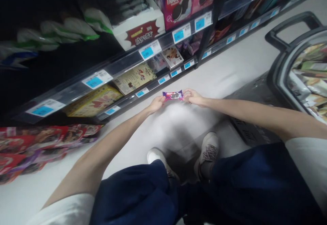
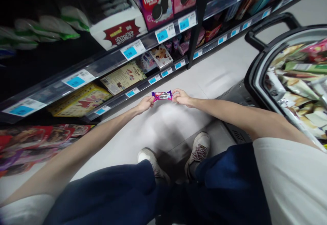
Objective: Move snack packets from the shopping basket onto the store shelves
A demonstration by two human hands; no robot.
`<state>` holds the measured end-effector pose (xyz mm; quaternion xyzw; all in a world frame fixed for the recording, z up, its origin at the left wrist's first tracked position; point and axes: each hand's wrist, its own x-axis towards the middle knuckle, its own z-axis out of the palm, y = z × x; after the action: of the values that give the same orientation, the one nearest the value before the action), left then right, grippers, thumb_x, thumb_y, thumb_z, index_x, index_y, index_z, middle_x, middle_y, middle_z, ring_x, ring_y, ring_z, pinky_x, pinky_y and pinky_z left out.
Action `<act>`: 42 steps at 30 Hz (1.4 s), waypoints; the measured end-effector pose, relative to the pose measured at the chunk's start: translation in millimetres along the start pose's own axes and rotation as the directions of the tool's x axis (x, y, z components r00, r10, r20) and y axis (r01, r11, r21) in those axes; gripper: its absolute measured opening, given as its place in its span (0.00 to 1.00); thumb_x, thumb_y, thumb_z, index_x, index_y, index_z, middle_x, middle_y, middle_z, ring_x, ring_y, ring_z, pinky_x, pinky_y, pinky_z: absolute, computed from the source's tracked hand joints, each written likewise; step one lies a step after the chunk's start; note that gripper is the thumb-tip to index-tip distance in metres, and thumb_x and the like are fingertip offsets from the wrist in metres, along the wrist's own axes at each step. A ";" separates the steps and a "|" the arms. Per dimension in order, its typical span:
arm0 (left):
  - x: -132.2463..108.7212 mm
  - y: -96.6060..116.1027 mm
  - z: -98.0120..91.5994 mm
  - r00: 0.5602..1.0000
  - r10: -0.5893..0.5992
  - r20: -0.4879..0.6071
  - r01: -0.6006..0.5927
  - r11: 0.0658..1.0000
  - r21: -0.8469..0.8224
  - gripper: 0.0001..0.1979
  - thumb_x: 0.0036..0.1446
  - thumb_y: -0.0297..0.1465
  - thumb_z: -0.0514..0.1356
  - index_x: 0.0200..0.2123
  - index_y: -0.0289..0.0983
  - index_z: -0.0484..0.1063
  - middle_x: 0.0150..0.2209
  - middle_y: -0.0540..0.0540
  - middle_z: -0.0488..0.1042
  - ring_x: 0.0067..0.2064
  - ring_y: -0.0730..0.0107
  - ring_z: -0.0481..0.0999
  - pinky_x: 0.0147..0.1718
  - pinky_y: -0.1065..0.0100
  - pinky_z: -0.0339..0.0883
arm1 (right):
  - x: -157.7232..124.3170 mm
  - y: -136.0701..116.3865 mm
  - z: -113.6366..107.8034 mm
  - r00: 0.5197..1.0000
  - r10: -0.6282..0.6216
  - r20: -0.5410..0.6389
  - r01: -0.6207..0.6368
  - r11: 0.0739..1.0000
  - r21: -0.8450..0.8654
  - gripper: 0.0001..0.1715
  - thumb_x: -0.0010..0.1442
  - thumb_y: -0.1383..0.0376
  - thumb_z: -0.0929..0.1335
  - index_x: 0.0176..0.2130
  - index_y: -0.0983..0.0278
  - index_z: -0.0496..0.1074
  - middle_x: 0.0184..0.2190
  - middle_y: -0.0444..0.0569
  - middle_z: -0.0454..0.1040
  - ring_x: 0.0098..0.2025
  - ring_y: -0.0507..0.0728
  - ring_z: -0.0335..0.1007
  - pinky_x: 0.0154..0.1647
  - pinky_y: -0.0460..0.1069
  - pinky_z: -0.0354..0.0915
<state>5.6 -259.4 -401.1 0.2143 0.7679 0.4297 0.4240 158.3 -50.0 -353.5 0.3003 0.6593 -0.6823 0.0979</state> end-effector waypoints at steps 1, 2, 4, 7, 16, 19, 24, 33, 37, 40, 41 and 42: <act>0.8 1.0 -0.9 1.000 0.006 0.000 -0.006 1.000 0.025 0.16 0.67 0.39 0.50 0.29 0.37 0.64 0.24 0.51 0.63 0.26 0.73 0.63 0.28 0.69 0.61 | 1.3 -1.1 -1.6 1.000 -0.020 -0.004 0.020 1.000 0.004 0.20 0.51 0.78 0.71 0.41 0.62 0.66 0.26 0.38 0.74 0.22 0.46 0.62 0.21 0.40 0.57; 2.1 2.2 -2.4 1.000 0.015 -0.001 -0.015 0.998 0.053 0.16 0.67 0.39 0.50 0.30 0.37 0.65 0.24 0.50 0.64 0.26 0.73 0.64 0.28 0.69 0.61 | 3.3 -2.3 -3.9 0.999 -0.041 -0.009 0.041 0.999 0.013 0.20 0.50 0.78 0.71 0.41 0.63 0.66 0.26 0.38 0.74 0.23 0.46 0.64 0.23 0.40 0.58; 6.8 5.6 -7.2 0.999 0.043 -0.003 -0.042 0.991 0.124 0.17 0.67 0.41 0.49 0.31 0.37 0.66 0.25 0.50 0.65 0.26 0.72 0.64 0.28 0.69 0.61 | 9.1 -5.2 -9.7 0.996 -0.085 -0.014 0.085 0.995 0.041 0.21 0.48 0.79 0.71 0.40 0.63 0.66 0.25 0.38 0.75 0.26 0.47 0.68 0.27 0.41 0.62; 17.1 12.0 -16.3 0.994 0.109 -0.013 -0.103 0.966 0.236 0.19 0.66 0.45 0.48 0.32 0.37 0.67 0.26 0.49 0.67 0.28 0.70 0.66 0.29 0.69 0.61 | 20.5 -10.2 -18.7 0.990 -0.143 -0.014 0.143 0.987 0.066 0.23 0.45 0.80 0.71 0.41 0.63 0.67 0.25 0.39 0.75 0.28 0.50 0.71 0.33 0.44 0.65; 23.1 19.7 -25.5 0.982 0.179 -0.055 -0.151 0.930 0.336 0.20 0.66 0.46 0.47 0.30 0.38 0.67 0.26 0.48 0.68 0.30 0.66 0.67 0.33 0.68 0.61 | 36.6 -18.6 -20.6 0.976 -0.218 -0.003 0.218 0.976 0.006 0.26 0.44 0.77 0.71 0.45 0.65 0.73 0.26 0.40 0.74 0.28 0.50 0.69 0.35 0.46 0.65; 15.5 18.9 -21.6 0.983 0.173 -0.065 -0.139 0.923 0.358 0.19 0.66 0.43 0.49 0.31 0.38 0.69 0.25 0.48 0.69 0.31 0.65 0.68 0.35 0.67 0.62 | 33.1 -16.6 -17.0 0.980 -0.201 0.011 0.201 0.979 -0.019 0.24 0.43 0.77 0.71 0.43 0.67 0.74 0.27 0.41 0.75 0.29 0.50 0.69 0.34 0.45 0.64; 7.4 16.4 -12.9 0.985 0.153 -0.075 -0.116 0.925 0.363 0.18 0.66 0.40 0.51 0.27 0.38 0.68 0.23 0.49 0.68 0.31 0.64 0.69 0.36 0.66 0.62 | 24.2 -14.6 -12.4 0.988 -0.152 -0.008 0.152 0.988 -0.037 0.18 0.44 0.77 0.71 0.38 0.67 0.75 0.26 0.42 0.74 0.30 0.50 0.69 0.34 0.45 0.64; 7.1 4.3 -3.6 0.988 0.157 0.003 -0.149 0.932 0.332 0.20 0.66 0.42 0.48 0.25 0.39 0.64 0.22 0.48 0.66 0.31 0.62 0.70 0.35 0.66 0.63 | 18.1 -16.0 -3.8 0.998 0.013 -0.062 -0.021 0.992 -0.127 0.08 0.64 0.69 0.68 0.31 0.66 0.71 0.21 0.42 0.71 0.20 0.48 0.62 0.20 0.44 0.56; 4.7 -0.1 2.0 0.997 0.071 0.022 -0.074 0.947 0.311 0.16 0.66 0.41 0.49 0.32 0.39 0.68 0.28 0.47 0.72 0.34 0.62 0.72 0.39 0.63 0.67 | 21.1 -15.5 0.2 0.996 -0.015 -0.086 -0.001 0.983 -0.181 0.14 0.68 0.71 0.65 0.29 0.65 0.68 0.16 0.39 0.66 0.18 0.47 0.59 0.21 0.43 0.57; 3.0 -1.0 8.7 0.988 0.137 -0.074 -0.107 0.943 0.316 0.10 0.62 0.36 0.56 0.44 0.39 0.70 0.40 0.44 0.75 0.39 0.63 0.73 0.48 0.58 0.68 | 22.6 -16.8 2.7 0.996 -0.004 -0.090 -0.011 0.987 -0.163 0.14 0.69 0.70 0.65 0.29 0.65 0.67 0.16 0.39 0.67 0.18 0.47 0.60 0.21 0.42 0.57; 2.5 -0.4 11.5 0.978 0.188 -0.095 -0.149 0.936 0.319 0.13 0.60 0.34 0.58 0.48 0.38 0.70 0.45 0.42 0.74 0.41 0.63 0.73 0.50 0.57 0.67 | 22.1 -17.7 4.0 0.996 0.005 -0.092 -0.019 0.989 -0.148 0.14 0.69 0.70 0.65 0.29 0.65 0.66 0.17 0.39 0.67 0.18 0.47 0.61 0.20 0.42 0.57; 1.8 0.9 14.5 0.966 0.240 -0.098 -0.198 0.927 0.319 0.18 0.58 0.33 0.59 0.52 0.38 0.69 0.50 0.40 0.73 0.44 0.62 0.73 0.52 0.56 0.67 | 20.9 -18.8 5.9 0.995 0.015 -0.096 -0.028 0.991 -0.132 0.14 0.69 0.71 0.65 0.29 0.65 0.66 0.17 0.40 0.68 0.18 0.47 0.61 0.20 0.42 0.57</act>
<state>16.7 -250.8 -405.2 0.3323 0.8234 0.3635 0.2818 129.9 -48.0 -349.2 0.3322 0.7039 -0.6208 0.0937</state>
